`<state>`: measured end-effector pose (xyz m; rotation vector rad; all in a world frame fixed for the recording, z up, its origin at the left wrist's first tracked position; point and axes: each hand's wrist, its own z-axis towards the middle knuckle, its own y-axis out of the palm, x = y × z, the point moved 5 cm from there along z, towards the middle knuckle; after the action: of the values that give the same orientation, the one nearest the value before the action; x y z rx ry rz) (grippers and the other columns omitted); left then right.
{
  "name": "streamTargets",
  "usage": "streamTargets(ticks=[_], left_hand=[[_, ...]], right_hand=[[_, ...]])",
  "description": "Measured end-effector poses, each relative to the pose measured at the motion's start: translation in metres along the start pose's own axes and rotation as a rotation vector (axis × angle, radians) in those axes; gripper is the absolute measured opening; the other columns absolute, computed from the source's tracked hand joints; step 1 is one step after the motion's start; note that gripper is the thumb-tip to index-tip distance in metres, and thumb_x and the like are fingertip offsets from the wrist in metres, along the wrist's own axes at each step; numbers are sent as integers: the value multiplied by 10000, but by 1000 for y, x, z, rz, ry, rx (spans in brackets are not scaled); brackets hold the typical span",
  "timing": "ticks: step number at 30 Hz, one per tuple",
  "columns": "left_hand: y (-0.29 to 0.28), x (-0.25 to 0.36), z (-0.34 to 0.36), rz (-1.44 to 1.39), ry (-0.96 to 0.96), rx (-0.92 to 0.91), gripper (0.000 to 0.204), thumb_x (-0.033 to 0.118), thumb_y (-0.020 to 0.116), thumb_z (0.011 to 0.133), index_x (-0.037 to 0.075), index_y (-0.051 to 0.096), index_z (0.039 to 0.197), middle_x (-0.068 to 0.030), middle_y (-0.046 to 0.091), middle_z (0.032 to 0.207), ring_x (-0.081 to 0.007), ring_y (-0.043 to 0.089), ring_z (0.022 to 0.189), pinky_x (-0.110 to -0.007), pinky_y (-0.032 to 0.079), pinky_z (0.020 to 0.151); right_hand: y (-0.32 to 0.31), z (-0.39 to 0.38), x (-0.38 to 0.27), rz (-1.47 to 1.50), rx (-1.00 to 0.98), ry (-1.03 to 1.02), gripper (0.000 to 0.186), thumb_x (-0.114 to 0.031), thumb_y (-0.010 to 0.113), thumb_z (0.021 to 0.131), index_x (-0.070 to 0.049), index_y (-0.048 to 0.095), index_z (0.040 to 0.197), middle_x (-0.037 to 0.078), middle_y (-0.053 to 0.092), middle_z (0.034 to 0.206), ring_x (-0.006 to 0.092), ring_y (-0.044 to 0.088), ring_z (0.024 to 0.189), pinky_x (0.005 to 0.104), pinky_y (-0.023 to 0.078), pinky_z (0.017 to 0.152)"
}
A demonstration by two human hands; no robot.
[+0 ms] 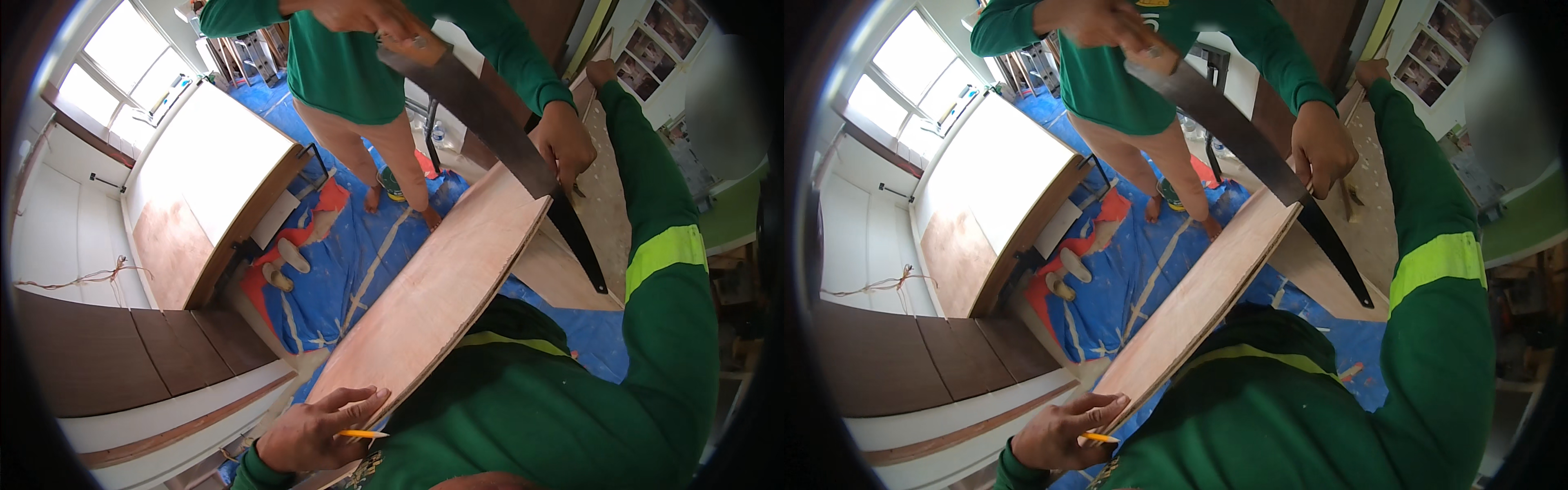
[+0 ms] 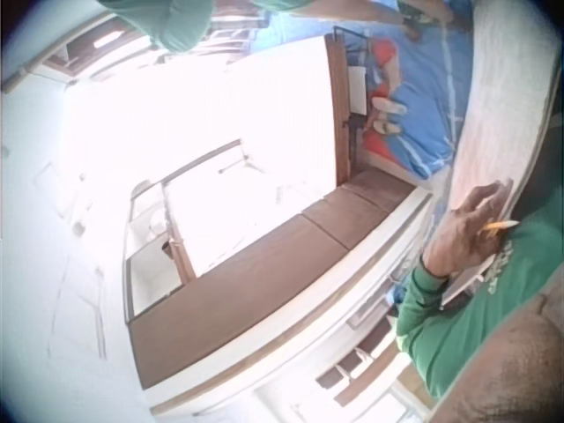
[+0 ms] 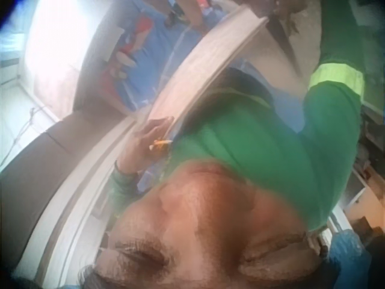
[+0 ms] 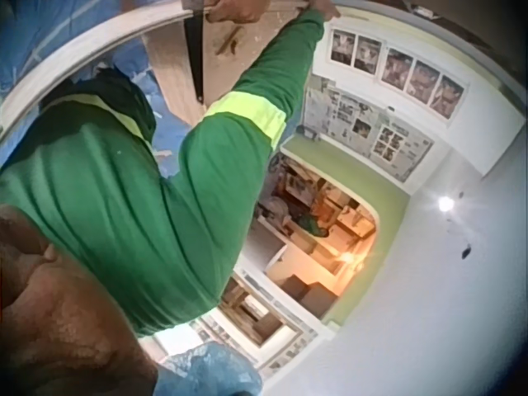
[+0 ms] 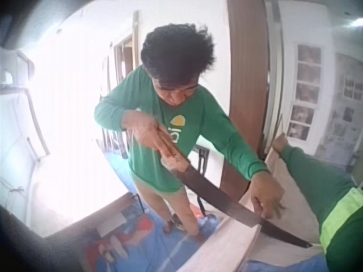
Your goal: The person marks a large plywood sheet with a pencil and straightedge, then uses a hand saw to cut along the marked line. A coworker assists by holding the sheet steady during the cut.
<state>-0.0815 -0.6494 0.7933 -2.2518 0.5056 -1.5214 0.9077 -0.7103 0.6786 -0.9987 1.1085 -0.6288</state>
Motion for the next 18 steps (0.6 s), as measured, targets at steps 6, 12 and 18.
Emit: streamTargets(ticks=[6, 12, 18], left_hand=[[-4, 5, -3, 93, -90, 26, 802, 188, 884, 839, 202, 604, 1591, -125, 733, 1393, -318, 792, 889, -396, 665, 791], [-23, 3, 0, 128, -120, -16, 782, 178, 818, 842, 227, 601, 1592, -126, 733, 1382, -334, 773, 889, -404, 650, 788], [-24, -6, -11, 72, 37, 15, 856, 120, 767, 856, 211, 508, 1667, -127, 692, 1446, -319, 747, 1074, -407, 637, 894]], right_hand=[[4, -17, 0, 49, 77, 23, 797, -241, 654, 944, 78, 286, 1574, 371, 592, 1427, 506, 709, 1184, 607, 654, 888], [1, -21, 14, -218, 130, -169, 772, -167, 700, 892, -24, 389, 1584, 288, 634, 1436, 469, 704, 1212, 575, 628, 940], [10, 66, 48, -780, 130, -574, 796, -93, 745, 841, -127, 491, 1594, 206, 677, 1445, 431, 699, 1239, 543, 601, 992]])
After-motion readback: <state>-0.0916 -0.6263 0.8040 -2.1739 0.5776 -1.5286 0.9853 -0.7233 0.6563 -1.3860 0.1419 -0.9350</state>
